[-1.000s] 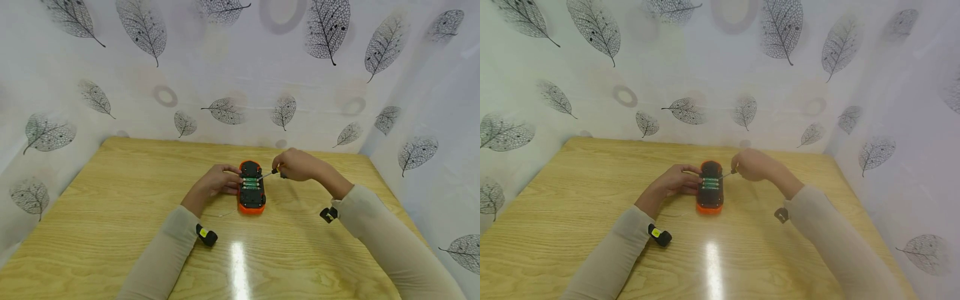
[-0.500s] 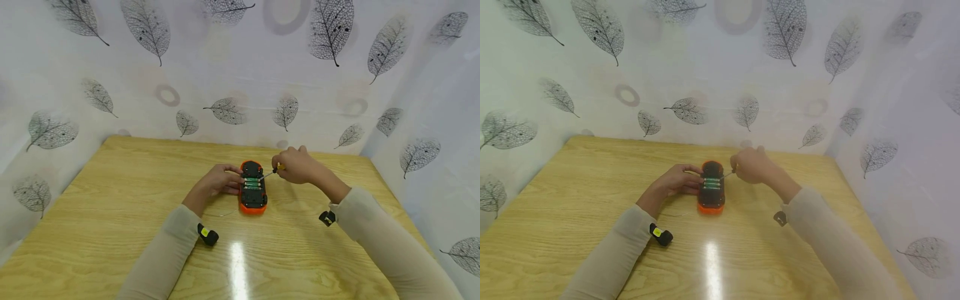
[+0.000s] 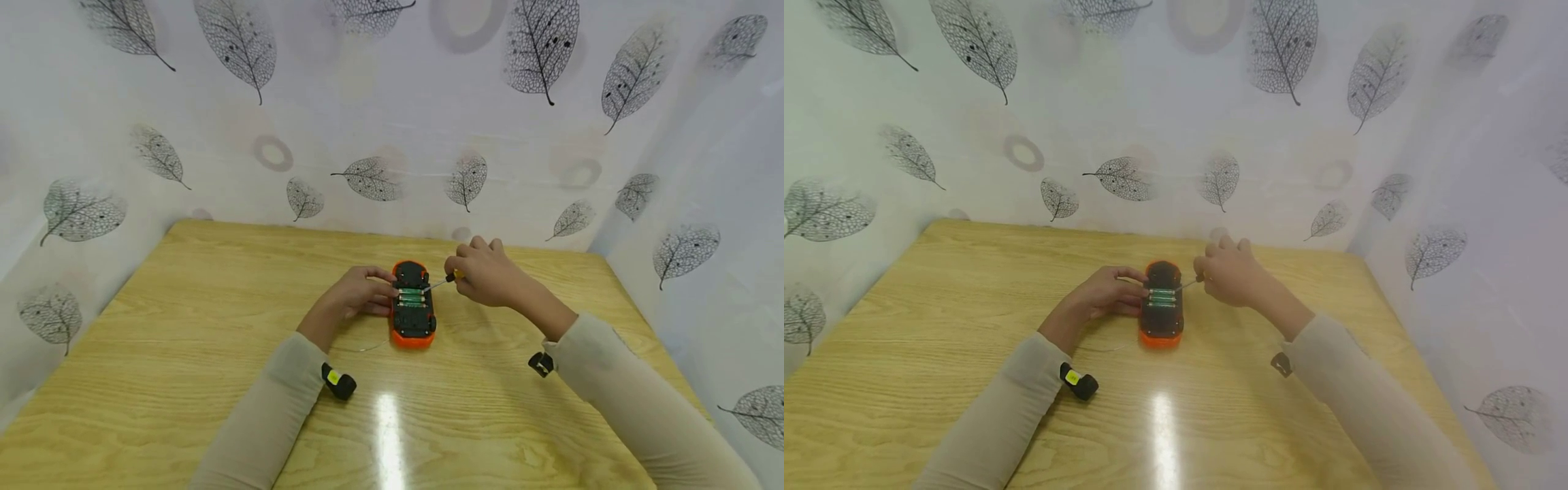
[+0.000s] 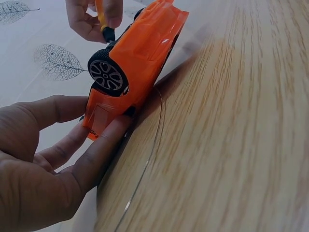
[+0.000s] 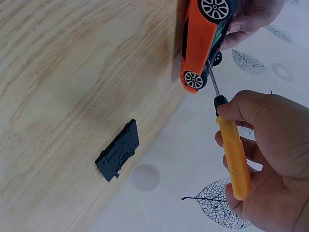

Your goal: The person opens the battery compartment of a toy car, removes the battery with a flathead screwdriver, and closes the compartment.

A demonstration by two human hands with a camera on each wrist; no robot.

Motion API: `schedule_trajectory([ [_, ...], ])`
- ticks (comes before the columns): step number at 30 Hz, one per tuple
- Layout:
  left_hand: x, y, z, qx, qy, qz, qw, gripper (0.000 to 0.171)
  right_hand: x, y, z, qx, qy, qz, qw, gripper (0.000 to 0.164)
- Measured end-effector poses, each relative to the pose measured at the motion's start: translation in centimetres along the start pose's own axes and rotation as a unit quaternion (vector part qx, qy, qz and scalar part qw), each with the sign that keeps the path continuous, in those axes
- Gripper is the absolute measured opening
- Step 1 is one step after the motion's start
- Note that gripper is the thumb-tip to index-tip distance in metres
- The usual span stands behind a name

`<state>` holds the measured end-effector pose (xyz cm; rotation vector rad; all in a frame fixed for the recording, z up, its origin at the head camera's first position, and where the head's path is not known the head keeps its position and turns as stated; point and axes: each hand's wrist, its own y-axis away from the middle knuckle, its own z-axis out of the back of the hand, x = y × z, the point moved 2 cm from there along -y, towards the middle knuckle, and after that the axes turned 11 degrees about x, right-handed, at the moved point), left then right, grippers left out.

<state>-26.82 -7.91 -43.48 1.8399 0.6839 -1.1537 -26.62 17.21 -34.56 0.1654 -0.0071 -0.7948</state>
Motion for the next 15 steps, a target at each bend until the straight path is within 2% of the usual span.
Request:
schedule_trajectory([
  [5, 0.0, -0.1, 0.0, 0.001, -0.003, -0.003, 1.0, 0.039, -0.1, 0.1, 0.0, -0.007, 0.009, 0.01, 1.0, 0.021],
  [15, 0.0, -0.1, 0.0, 0.003, -0.005, -0.002, 1.0, 0.038, 0.9, -0.5, 1.4, 0.019, 0.043, 0.014, 0.999, 0.018],
])
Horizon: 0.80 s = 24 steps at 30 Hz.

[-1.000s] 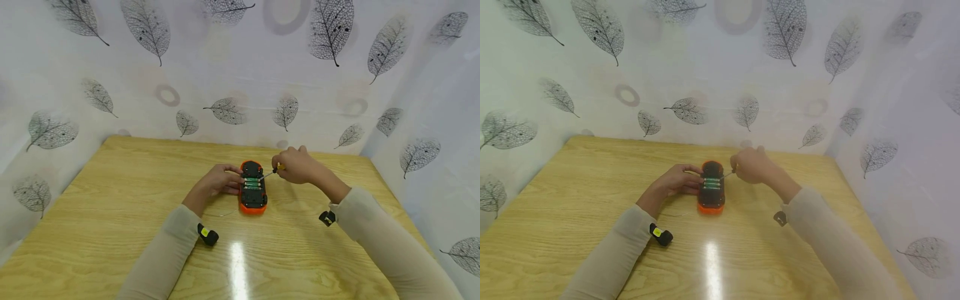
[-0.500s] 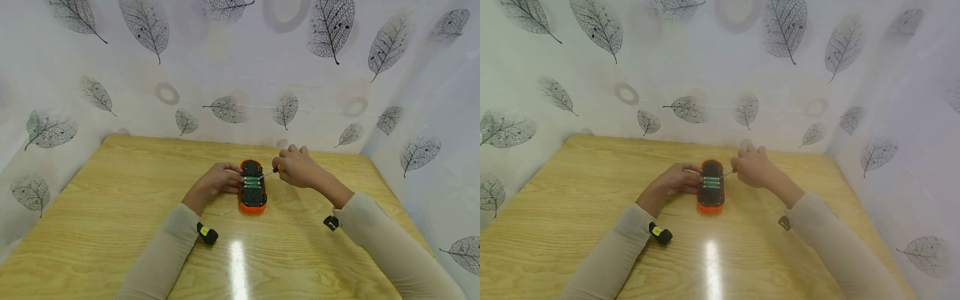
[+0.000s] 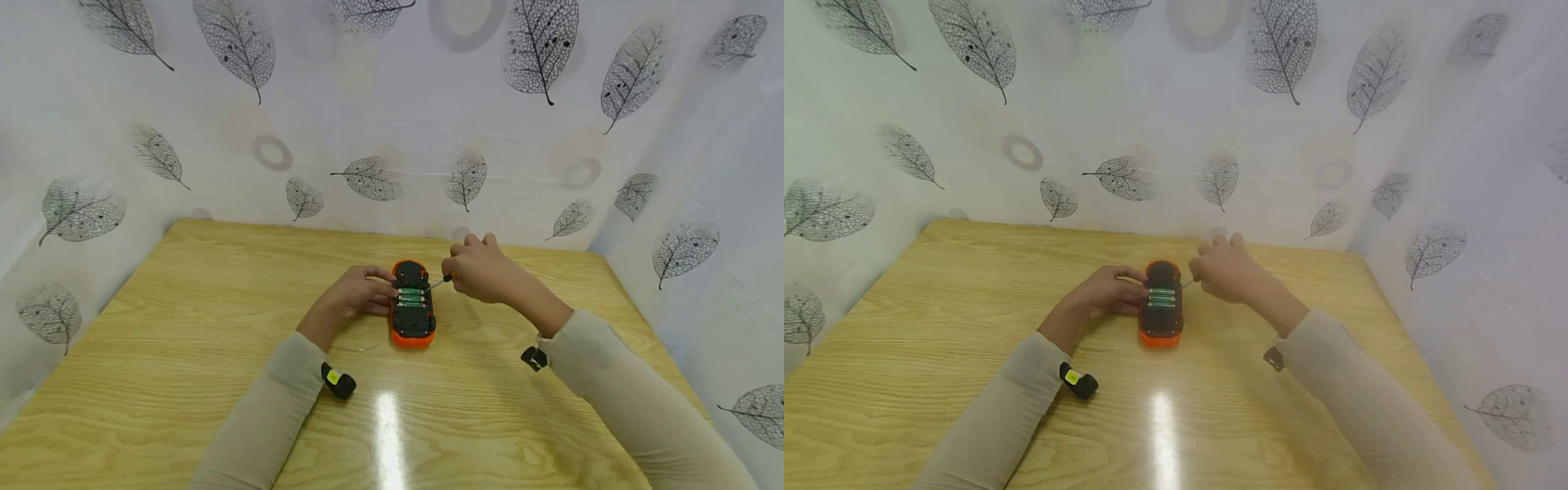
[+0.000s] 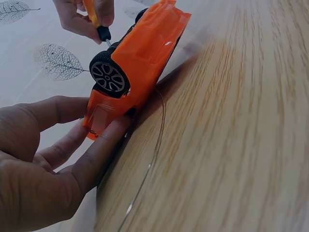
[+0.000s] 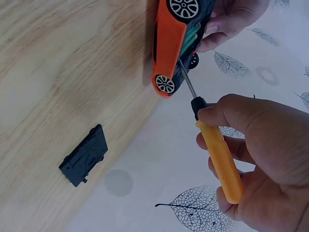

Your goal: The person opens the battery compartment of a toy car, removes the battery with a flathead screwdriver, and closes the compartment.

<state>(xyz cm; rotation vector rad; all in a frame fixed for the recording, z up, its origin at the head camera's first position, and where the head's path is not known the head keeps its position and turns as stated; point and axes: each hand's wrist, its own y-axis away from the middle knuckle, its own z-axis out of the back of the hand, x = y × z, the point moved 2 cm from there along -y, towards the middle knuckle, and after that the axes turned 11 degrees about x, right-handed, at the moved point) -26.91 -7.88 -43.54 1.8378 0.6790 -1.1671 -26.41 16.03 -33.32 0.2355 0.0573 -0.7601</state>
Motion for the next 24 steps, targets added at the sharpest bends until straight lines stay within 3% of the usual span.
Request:
schedule_trajectory([
  [11, 0.1, 0.0, 0.0, -0.007, -0.01, -0.006, 0.9999, 0.039, 1.0, -0.9, 0.9, 0.044, 0.025, -0.031, 0.998, 0.017],
  [19, 0.0, -0.3, 0.0, -0.008, -0.01, -0.006, 0.9999, 0.04, 1.9, -1.5, 1.8, 0.049, 0.067, -0.045, 0.996, 0.02],
  [24, 0.2, -0.4, 0.1, -0.01, -0.01, -0.005, 0.9999, 0.041, 2.0, -1.4, 1.7, 0.051, 0.062, -0.043, 0.996, 0.019],
])
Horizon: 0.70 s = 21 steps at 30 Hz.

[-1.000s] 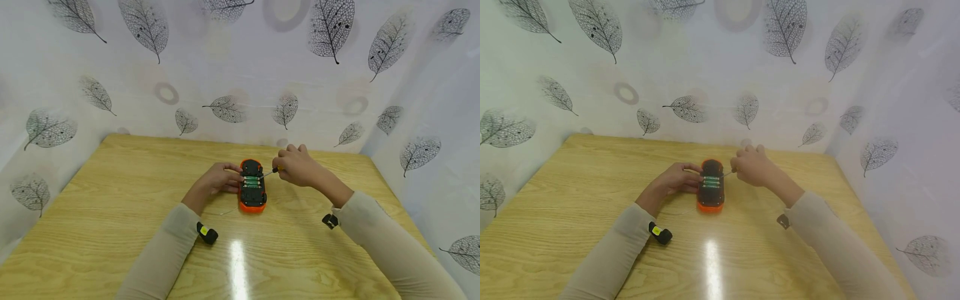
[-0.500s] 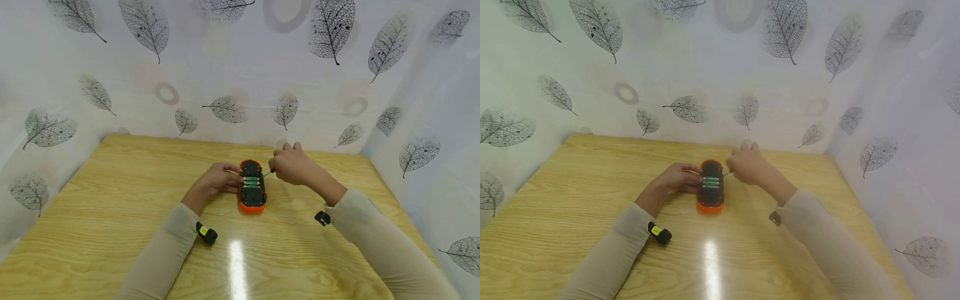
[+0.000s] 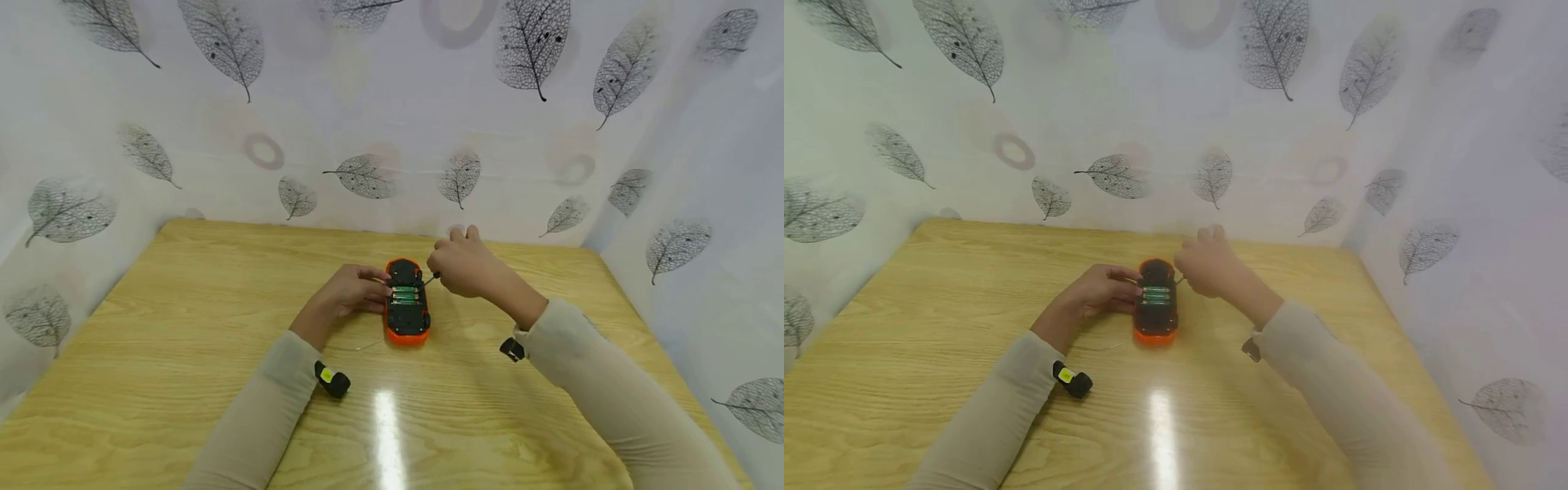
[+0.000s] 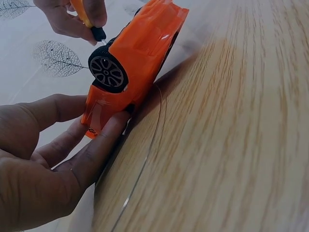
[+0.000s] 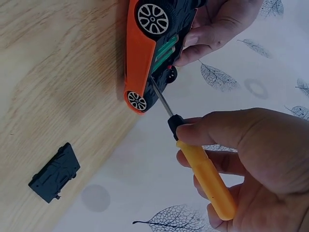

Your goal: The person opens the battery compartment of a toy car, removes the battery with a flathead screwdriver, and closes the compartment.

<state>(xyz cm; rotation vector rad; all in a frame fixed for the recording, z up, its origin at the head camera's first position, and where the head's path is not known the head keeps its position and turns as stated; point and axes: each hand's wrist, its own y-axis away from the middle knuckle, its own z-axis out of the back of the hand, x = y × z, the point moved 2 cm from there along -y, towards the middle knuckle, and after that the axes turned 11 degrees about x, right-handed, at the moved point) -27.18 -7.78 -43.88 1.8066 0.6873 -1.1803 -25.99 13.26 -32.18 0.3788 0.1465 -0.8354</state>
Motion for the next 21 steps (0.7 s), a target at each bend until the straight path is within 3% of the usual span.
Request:
schedule_trajectory([
  [11, -0.1, 0.1, 0.0, -0.003, -0.003, 0.008, 1.0, 0.041, -1.5, 1.2, -2.5, -0.057, -0.061, 0.019, 0.996, 0.022],
  [21, -0.1, 0.4, -0.1, -0.003, 0.002, 0.003, 1.0, 0.04, -3.0, 1.7, -6.0, -0.115, -0.172, 0.035, 0.978, 0.017],
])
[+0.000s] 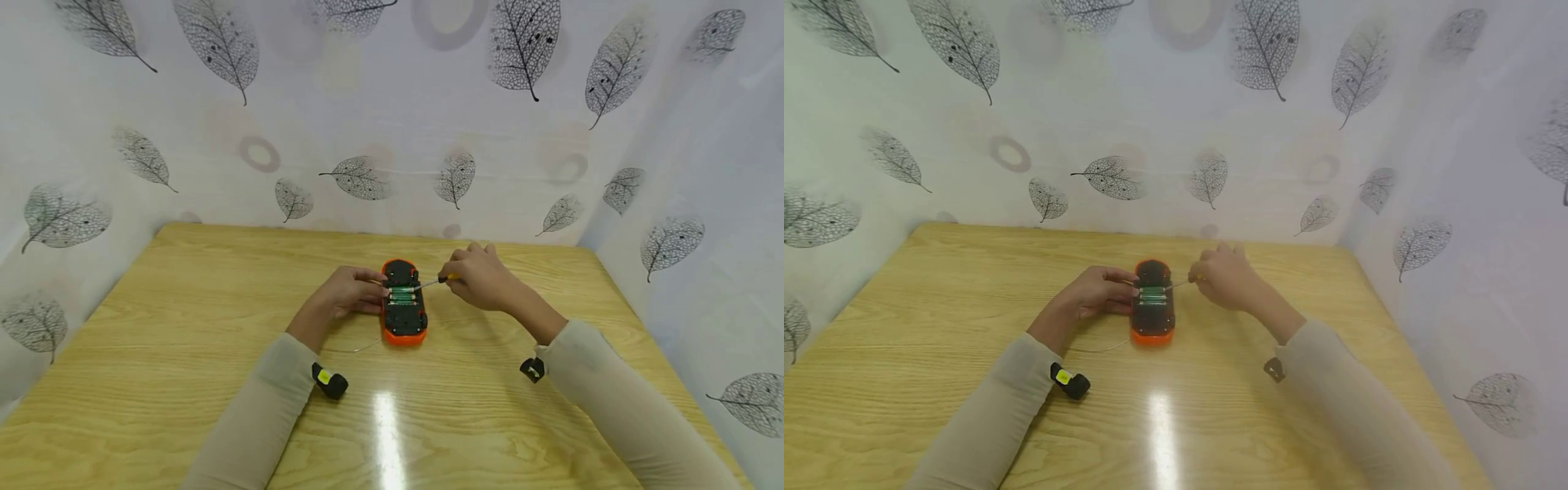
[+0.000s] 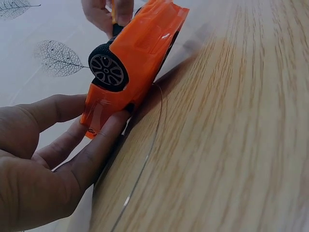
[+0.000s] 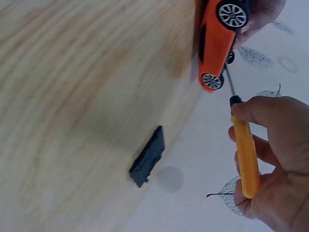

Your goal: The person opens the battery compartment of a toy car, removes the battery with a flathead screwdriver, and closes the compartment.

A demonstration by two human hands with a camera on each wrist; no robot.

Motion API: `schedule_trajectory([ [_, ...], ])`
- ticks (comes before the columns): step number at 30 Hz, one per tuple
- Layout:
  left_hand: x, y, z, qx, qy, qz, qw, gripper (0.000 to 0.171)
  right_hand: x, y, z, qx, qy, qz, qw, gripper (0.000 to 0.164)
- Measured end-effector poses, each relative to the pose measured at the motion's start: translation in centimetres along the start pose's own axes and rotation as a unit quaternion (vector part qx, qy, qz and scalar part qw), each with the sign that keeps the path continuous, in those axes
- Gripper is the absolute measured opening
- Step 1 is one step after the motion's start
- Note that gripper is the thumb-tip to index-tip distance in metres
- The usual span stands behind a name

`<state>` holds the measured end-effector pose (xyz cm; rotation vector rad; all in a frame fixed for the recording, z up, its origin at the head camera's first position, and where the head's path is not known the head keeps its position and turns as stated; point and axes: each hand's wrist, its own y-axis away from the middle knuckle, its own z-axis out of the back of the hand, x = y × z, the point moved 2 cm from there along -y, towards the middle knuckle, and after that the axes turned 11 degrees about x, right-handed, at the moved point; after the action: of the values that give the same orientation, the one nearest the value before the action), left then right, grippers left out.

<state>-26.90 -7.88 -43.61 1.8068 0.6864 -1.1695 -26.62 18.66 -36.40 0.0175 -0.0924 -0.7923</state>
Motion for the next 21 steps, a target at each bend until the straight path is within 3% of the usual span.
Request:
schedule_trajectory([
  [11, 0.4, -0.2, 0.1, 0.003, 0.002, -0.003, 1.0, 0.042, -1.2, 0.4, -2.1, -0.017, -0.099, 0.02, 0.995, 0.017],
  [15, 0.5, -0.3, 0.0, 0.005, 0.004, -0.004, 1.0, 0.042, -0.7, 0.4, -1.3, -0.009, -0.079, 0.022, 0.997, 0.017],
  [21, 0.4, -0.4, 0.2, -0.001, 0.008, -0.004, 1.0, 0.04, 0.0, 0.2, 0.4, 0.002, -0.008, 0.017, 1.0, 0.018],
])
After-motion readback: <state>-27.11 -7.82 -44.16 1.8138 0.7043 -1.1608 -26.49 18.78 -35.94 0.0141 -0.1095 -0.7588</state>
